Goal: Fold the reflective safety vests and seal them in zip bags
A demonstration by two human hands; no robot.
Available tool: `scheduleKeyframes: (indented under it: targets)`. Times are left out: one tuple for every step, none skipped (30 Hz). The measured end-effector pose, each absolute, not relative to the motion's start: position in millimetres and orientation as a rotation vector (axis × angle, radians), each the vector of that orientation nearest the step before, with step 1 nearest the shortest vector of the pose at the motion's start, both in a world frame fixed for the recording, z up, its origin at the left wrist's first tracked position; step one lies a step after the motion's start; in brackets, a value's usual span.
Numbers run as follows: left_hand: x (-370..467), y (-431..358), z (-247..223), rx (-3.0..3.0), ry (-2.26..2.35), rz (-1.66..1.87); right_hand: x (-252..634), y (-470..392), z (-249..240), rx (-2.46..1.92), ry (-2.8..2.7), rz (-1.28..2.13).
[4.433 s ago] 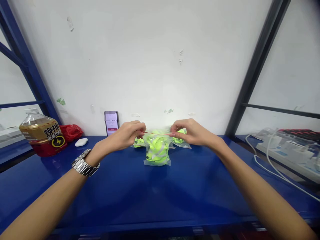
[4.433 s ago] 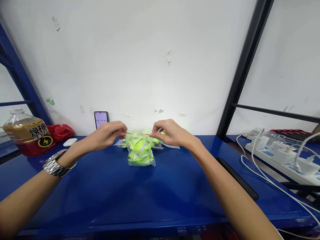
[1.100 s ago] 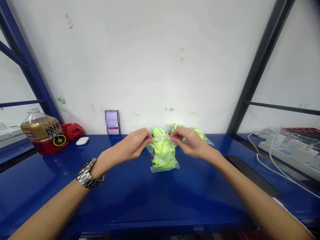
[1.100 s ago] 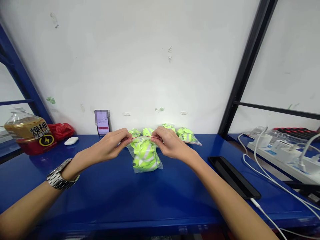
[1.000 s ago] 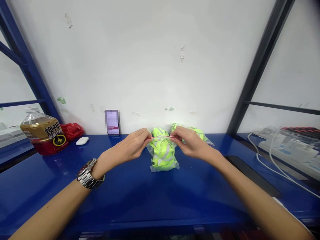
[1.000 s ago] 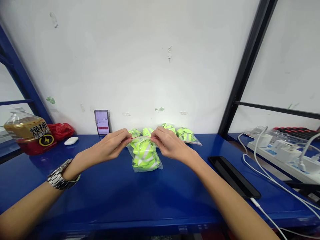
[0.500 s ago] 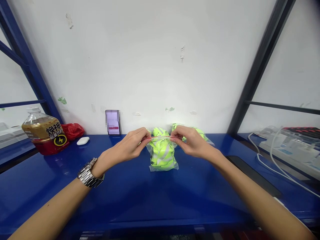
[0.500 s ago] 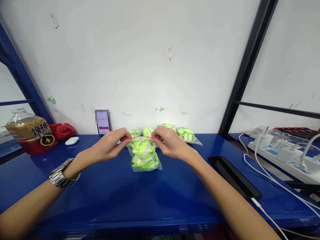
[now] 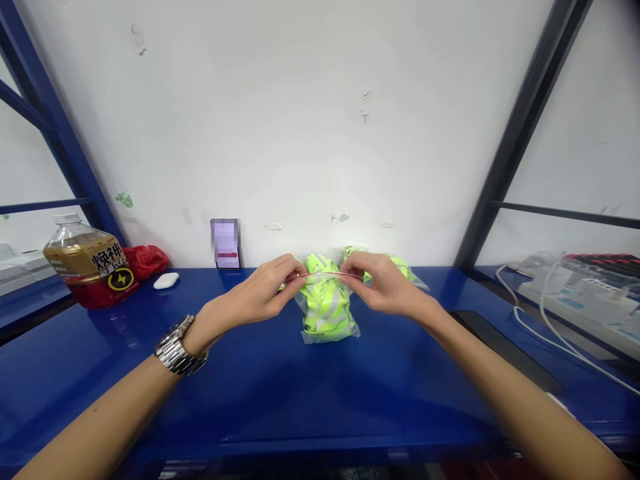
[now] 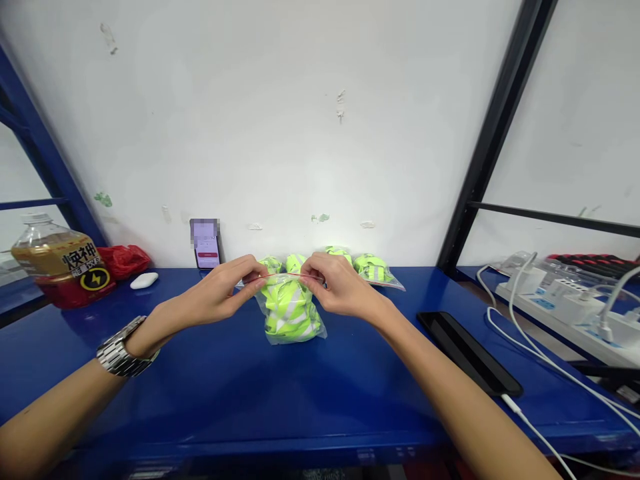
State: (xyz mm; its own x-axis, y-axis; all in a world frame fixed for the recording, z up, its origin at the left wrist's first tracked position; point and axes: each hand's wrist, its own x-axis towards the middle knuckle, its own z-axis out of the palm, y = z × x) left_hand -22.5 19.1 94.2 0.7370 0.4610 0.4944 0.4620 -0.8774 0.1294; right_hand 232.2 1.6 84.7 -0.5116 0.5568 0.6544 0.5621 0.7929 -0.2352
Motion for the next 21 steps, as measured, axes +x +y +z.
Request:
scheduleKeyframes:
  targets:
    - [-22.3,19.1,94.4,-2.931,-0.773,-0.832,231.5,1.2,85.5,-0.817,-2.231,-0.015]
    - [-22.0,19.4,94.2,-2.931,-0.765,-0.831,230.7,0.8,86.3,-0.813,-2.238,-0.019]
    - [-21.7,19.9,93.6,-2.926,-0.756,-0.829,229.9,0.4,87.1,-0.814,-2.243,-0.021]
    - [-21.2,20.5,92.7,-2.916,-0.75,-0.822,229.1,-0.1,88.0,-0.817,-2.247,-0.023]
    - [-20.7,21.1,91.6,-2.905,-0.749,-0.809,228.3,-0.6,88.9,-0.822,-2.251,-0.024]
    - [-20.1,21.7,90.3,-2.891,-0.75,-0.796,227.5,-0.9,89.8,-0.827,-2.258,-0.02]
    - [-19.5,22.0,89.0,-2.877,-0.756,-0.779,226.5,-1.2,90.8,-0.831,-2.268,-0.015]
    - [-18.9,22.2,87.8,-2.861,-0.768,-0.76,225.5,-1.4,91.6,-0.835,-2.279,-0.01]
    - [-18.3,22.1,86.8,-2.844,-0.781,-0.742,224.5,-1.4,92.4,-0.839,-2.291,-0.006]
    - [-17.8,21.8,85.8,-2.827,-0.793,-0.727,223.5,-1.3,92.9,-0.845,-2.3,-0.002]
    - [-17.4,21.4,85.1,-2.813,-0.802,-0.715,222.6,-0.9,93.2,-0.85,-2.306,-0.001]
    - [-17.0,20.9,84.5,-2.805,-0.81,-0.705,221.9,-0.5,93.3,-0.855,-2.308,-0.004]
    - [-16.6,20.4,84.1,-2.802,-0.814,-0.697,221.5,0.1,92.9,-0.855,-2.309,-0.01]
    - [-16.1,19.9,83.9,-2.8,-0.812,-0.694,221.4,0.7,92.4,-0.849,-2.312,-0.02]
    - [-15.5,19.4,83.9,-2.799,-0.809,-0.688,221.6,1.3,91.6,-0.838,-2.317,-0.038]
    - [-14.7,18.8,84.2,-2.796,-0.807,-0.683,222.1,1.9,90.7,-0.825,-2.326,-0.059]
    - [-13.8,18.2,84.7,-2.793,-0.802,-0.678,222.9,2.4,89.8,-0.81,-2.336,-0.084]
    - [-12.8,17.7,85.4,-2.789,-0.795,-0.677,223.8,2.8,89.0,-0.798,-2.343,-0.106]
    - [-11.8,17.2,86.3,-2.786,-0.787,-0.678,224.8,3.1,88.4,-0.789,-2.348,-0.124]
    - [-10.9,16.7,87.4,-2.784,-0.781,-0.681,225.8,3.2,88.0,-0.783,-2.347,-0.136]
    - [-10.2,16.3,88.5,-2.782,-0.774,-0.687,226.7,3.3,87.8,-0.781,-2.341,-0.142]
